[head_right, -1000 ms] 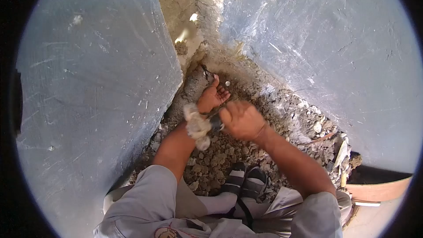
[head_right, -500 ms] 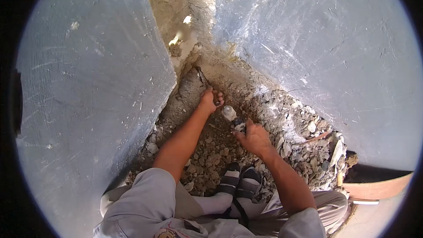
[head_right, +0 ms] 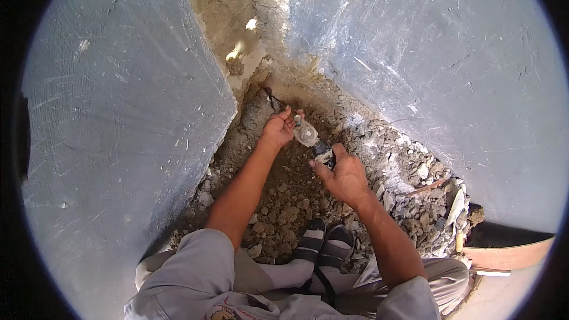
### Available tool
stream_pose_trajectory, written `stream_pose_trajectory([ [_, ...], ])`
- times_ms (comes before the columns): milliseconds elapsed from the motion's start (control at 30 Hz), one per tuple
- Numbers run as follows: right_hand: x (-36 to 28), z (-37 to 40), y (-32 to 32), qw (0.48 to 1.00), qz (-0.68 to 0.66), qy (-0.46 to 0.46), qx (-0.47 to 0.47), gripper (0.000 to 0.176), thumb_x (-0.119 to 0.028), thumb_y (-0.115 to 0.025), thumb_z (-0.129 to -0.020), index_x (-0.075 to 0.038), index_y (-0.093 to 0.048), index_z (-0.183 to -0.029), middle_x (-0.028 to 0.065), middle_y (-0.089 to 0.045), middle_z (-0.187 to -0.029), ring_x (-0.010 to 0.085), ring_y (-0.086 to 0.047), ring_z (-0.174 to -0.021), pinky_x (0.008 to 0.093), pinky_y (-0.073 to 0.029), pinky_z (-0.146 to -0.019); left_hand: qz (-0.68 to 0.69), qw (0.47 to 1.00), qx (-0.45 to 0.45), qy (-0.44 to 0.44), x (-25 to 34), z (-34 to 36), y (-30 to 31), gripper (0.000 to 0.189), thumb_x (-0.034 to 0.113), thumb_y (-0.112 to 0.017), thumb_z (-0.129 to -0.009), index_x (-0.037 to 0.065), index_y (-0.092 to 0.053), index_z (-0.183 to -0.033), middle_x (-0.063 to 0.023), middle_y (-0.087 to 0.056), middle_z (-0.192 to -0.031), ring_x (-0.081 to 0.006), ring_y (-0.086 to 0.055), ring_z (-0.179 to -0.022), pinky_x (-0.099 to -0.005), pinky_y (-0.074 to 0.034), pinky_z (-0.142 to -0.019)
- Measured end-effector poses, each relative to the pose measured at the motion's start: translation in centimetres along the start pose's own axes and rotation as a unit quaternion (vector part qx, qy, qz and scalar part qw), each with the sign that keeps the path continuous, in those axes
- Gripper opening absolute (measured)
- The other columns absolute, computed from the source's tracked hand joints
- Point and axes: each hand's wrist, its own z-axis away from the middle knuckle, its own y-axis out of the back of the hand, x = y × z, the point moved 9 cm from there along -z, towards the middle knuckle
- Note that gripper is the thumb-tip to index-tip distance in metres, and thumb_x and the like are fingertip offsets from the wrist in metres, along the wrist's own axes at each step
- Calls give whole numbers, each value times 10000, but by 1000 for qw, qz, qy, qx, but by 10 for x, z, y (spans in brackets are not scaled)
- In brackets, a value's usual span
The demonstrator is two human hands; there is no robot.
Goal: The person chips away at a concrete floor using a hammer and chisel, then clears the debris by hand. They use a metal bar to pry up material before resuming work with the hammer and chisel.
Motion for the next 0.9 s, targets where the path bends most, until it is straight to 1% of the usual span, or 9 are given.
stream_pose_trajectory([
  [133, -6, 6, 16, 1000, -3, 5, 30, 430, -328, -748, -861, 32, -586, -1032, 215, -643, -667, 366, -662, -615, 433, -515, -614, 38, 998, 42, -3, -9, 8, -29, 194, 214, -595, -997, 22, -578, -1023, -146, -675, -935, -310, -701, -883, -413, -634, -785],
  [267, 5, 8, 24, 996, -70, 21, 58, 386, -287, -760, -860, 29, -599, -1012, 160, -646, -691, 252, -632, -608, 391, -509, -611, 103, 992, 73, 0, -30, 15, -27, 173, 226, -589, -1001, 54, -597, -992, -98, -634, -855, -282, -695, -807, -392, -636, -669],
  [433, 1, 9, 39, 973, -221, -37, 59, 302, -224, -772, -869, 12, -625, -987, 45, -665, -773, 122, -576, -659, 301, -491, -605, 132, 984, 112, -31, -23, 20, -25, 196, 251, -574, -1011, 57, -588, -1036, -94, -629, -892, -289, -689, -828, -399, -628, -739],
  [567, -57, 20, 84, 921, -206, 211, 255, 219, -204, -717, -927, -20, -609, -973, 1, -621, -738, 80, -552, -570, 238, -454, -526, 196, 973, 121, -4, -8, 20, -25, 220, 256, -531, -1024, 38, -565, -1024, -150, -689, -970, -272, -702, -932, -457, -617, -808],
  [600, -61, 20, 85, 917, -198, 205, 278, 230, -225, -711, -930, -22, -609, -967, 3, -616, -712, 81, -555, -581, 242, -452, -529, 198, 974, 114, 7, -6, 24, -31, 265, 285, -481, -1042, 32, -541, -1094, -179, -675, -1023, -320, -694, -962, -491, -589, -909],
  [700, -36, -1, 42, 906, -265, 153, 292, 231, -215, -704, -927, -7, -608, -959, 11, -623, -709, 88, -570, -592, 251, -457, -537, 209, 975, 74, 35, -9, 23, -34, 281, 299, -447, -1053, 42, -519, -1140, -205, -651, -1110, -365, -677, -1004, -534, -553, -958],
  [733, -16, -20, 13, 943, -167, 145, 250, 222, -196, -680, -935, 10, -603, -967, 17, -620, -694, 94, -573, -571, 263, -447, -505, 194, 976, 94, 30, -11, 21, -30, 286, 303, -442, -1054, 43, -513, -1149, -213, -642, -1132, -376, -666, -1033, -546, -538, -975],
  [833, 8, -46, -32, 957, -262, -120, 29, 221, -183, -659, -942, 20, -597, -1002, 25, -620, -688, 106, -564, -528, 273, -430, -460, 154, 980, 125, 17, -12, 20, -26, 302, 316, -425, -1060, 46, -495, -1174, -231, -619, -1190, -403, -634, -1114, -570, -498, -1022],
  [900, 11, -41, -15, 951, -285, -99, 69, 275, -213, -705, -906, 19, -610, -1020, 61, -639, -742, 106, -587, -581, 274, -477, -509, 150, 982, 110, 9, -10, 23, -27, 312, 325, -414, -1064, 47, -486, -1185, -238, -607, -1217, -413, -611, -1160, -569, -479, -1045],
])
